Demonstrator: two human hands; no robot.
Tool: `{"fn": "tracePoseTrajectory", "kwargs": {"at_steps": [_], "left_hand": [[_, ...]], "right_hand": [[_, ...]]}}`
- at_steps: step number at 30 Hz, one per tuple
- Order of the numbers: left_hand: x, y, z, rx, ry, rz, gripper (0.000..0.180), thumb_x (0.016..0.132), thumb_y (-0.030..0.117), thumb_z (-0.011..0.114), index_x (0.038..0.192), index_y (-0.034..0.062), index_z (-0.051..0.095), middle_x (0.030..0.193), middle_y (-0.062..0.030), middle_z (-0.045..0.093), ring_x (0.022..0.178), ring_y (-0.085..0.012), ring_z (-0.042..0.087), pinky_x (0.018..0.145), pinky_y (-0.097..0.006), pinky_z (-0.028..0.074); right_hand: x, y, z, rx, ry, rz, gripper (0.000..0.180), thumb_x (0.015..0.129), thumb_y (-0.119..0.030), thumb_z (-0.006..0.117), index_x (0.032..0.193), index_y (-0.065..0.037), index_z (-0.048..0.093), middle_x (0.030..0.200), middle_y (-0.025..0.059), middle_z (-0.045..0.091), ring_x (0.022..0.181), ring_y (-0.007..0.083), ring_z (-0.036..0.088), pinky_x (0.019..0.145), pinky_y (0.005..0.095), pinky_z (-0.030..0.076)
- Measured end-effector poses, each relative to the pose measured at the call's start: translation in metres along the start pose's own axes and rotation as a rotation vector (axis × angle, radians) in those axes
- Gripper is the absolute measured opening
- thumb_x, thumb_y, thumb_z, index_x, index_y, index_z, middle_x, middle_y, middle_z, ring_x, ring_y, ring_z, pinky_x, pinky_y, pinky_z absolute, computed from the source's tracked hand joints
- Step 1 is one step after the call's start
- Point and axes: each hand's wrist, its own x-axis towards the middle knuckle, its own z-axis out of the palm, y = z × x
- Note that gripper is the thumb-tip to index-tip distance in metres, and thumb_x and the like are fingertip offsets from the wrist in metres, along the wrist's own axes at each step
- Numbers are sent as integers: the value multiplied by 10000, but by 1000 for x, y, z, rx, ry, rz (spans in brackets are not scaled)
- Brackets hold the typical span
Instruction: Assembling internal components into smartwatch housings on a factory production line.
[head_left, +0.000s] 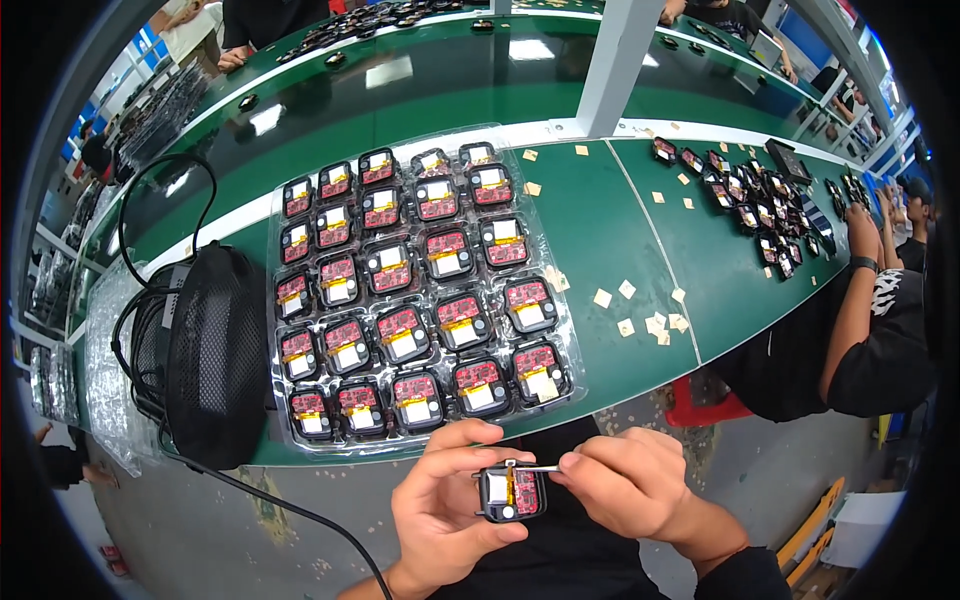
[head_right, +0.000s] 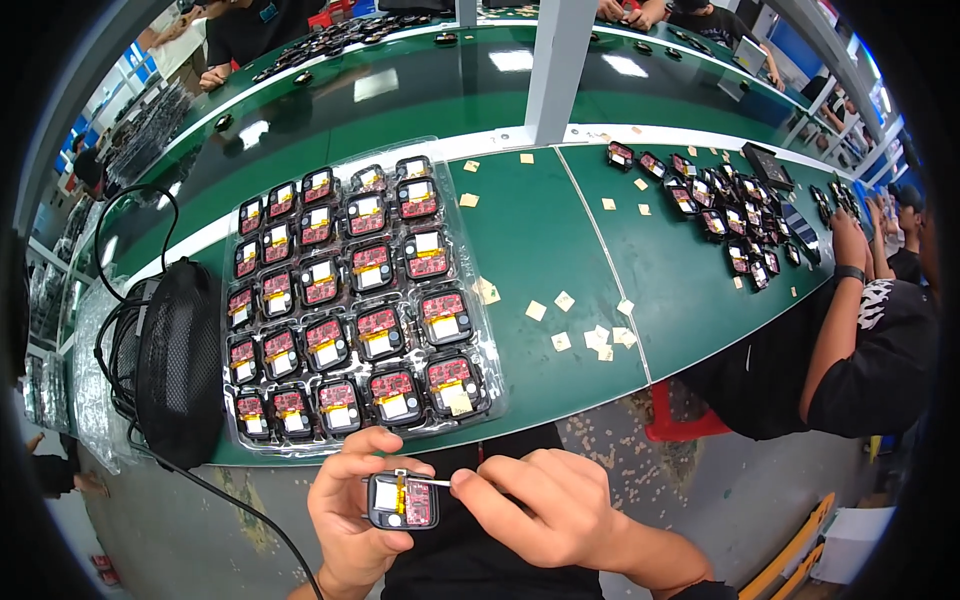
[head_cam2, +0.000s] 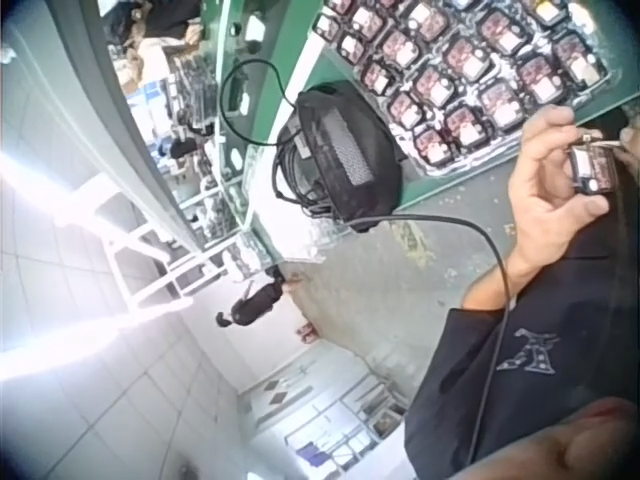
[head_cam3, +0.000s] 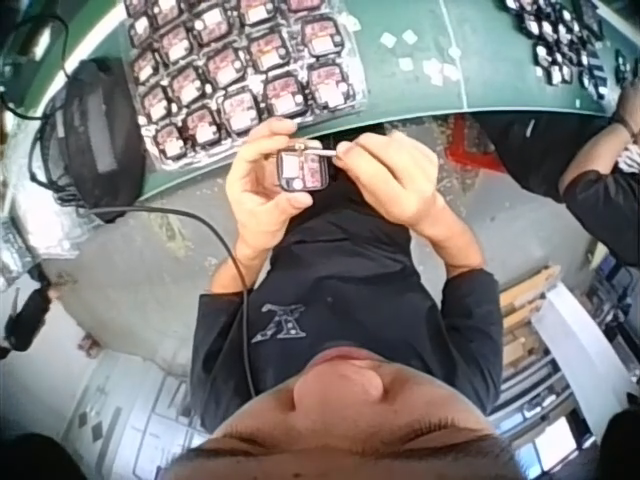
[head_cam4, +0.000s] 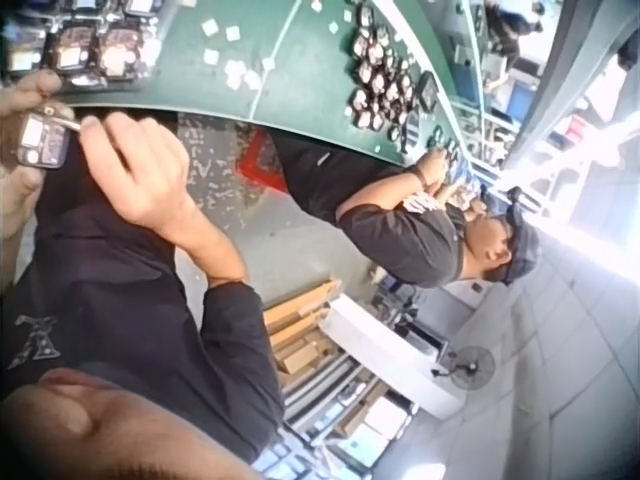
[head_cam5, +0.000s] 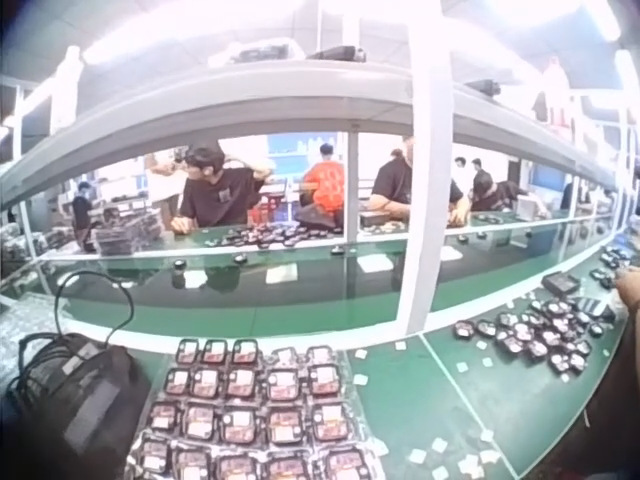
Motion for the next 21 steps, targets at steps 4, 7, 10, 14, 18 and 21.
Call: {"fn": "tracePoseTrajectory", "kwargs": {"at_steps": [4,7,10,14,18,21], "left_hand": [[0,0,-5,-38,-133,18,642,764,-53,875,1327,-15,569,1441,-189,423,1249,-368,622,1045,-464,562],[0,-2,-3,-36,-139,5,636,769,-67,865,1328,-17,566,1451,-189,412,1254,-353,620,1048,-454,562],[-3,-1,-5,-62,-138,-4,634,772,-81,855,1332,-19,563,1457,-186,408,1259,-340,618,1057,-441,557],[-3,0,-4,-42,-160,0,634,771,-84,854,1330,-17,564,1460,-183,410,1261,-339,616,1051,-434,558],[-6,-3,-2,-39,-121,-24,629,773,-89,851,1329,-15,565,1459,-178,415,1258,-328,614,1040,-429,558],[-8,-4,-3,-41,-93,-43,626,777,-94,845,1331,-16,565,1460,-175,414,1256,-318,612,1047,-429,551]], "right_hand": [[0,0,0,-29,20,-54,277,740,-50,780,1016,-32,751,839,37,662,546,117,536,449,249,411],[0,0,-3,6,-6,-28,267,748,-45,787,1012,-30,754,843,43,680,549,128,549,455,257,425],[2,-3,-3,130,-24,59,278,739,-31,821,1008,-29,755,848,51,704,561,146,578,471,268,450],[0,-5,2,330,26,196,311,706,-12,872,993,-29,754,839,54,724,580,159,612,507,277,484],[1,-5,-1,214,-2,170,296,716,-30,869,990,-30,755,823,53,720,583,159,620,518,276,488],[-2,-8,-4,65,-53,136,293,720,-41,868,990,-33,754,821,57,722,594,166,637,525,274,493]]}}
